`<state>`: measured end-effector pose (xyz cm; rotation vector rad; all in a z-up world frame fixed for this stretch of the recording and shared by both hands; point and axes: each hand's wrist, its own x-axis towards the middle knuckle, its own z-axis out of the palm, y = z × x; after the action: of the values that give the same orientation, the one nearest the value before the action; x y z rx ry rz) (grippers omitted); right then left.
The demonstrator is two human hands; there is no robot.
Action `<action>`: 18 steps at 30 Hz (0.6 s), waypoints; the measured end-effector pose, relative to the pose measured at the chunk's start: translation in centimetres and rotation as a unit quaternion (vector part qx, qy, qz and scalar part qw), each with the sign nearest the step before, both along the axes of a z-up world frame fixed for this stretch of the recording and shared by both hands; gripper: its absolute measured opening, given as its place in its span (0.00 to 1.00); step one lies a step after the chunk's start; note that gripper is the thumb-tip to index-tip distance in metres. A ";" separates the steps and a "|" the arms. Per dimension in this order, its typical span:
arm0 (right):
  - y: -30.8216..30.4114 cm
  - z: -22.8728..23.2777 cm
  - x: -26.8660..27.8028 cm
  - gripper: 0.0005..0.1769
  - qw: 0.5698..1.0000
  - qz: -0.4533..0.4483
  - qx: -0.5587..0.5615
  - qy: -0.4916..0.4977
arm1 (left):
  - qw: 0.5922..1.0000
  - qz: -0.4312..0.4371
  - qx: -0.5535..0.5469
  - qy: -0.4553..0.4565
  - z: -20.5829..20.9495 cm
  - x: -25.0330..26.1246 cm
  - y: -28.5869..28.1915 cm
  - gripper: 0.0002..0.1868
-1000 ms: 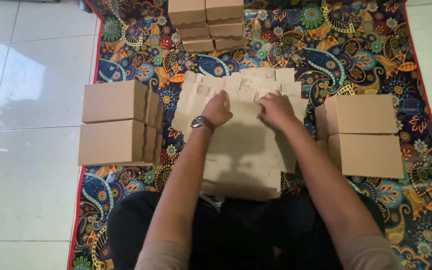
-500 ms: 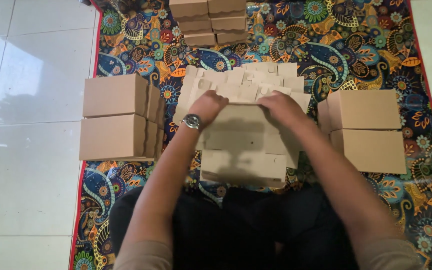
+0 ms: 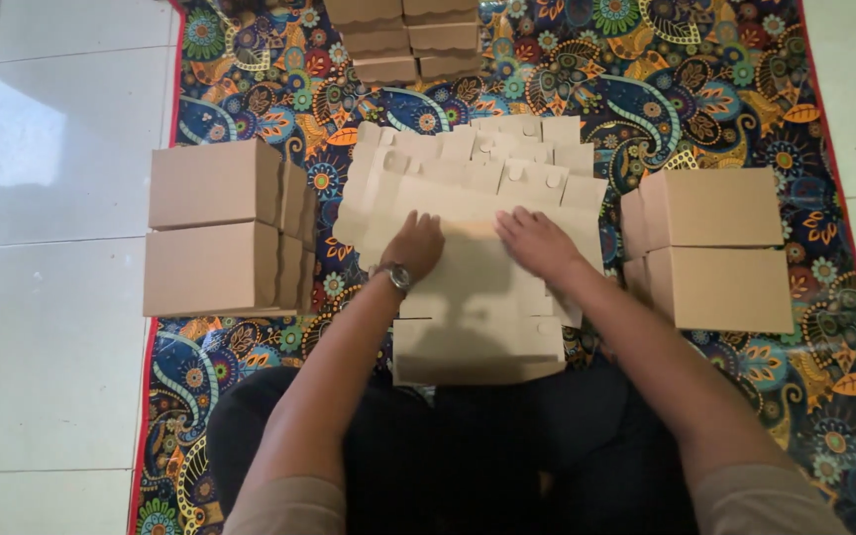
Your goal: The person is folding flat cardboard templates into small boxes and stacking them on the floor.
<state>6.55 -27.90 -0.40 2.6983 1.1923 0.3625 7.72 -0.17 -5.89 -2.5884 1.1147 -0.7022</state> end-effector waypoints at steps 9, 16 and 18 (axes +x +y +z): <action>2.4 2.4 -0.1 0.14 0.974 -0.114 -0.071 0.182 | 0.877 0.273 0.259 0.300 5.0 -4.6 -6.9 0.34; 0.6 4.2 2.6 0.11 0.939 -0.189 0.075 0.276 | 0.856 0.245 0.039 0.454 0.1 -14.6 -9.7 0.50; -0.5 5.4 3.6 0.11 0.931 -0.188 0.132 0.282 | 0.864 0.247 0.019 0.439 2.3 -15.6 -9.4 0.48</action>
<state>10.20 -28.36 5.04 3.3072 0.7221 -0.3604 -7.87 -9.61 -3.63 -2.9997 0.5202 0.6782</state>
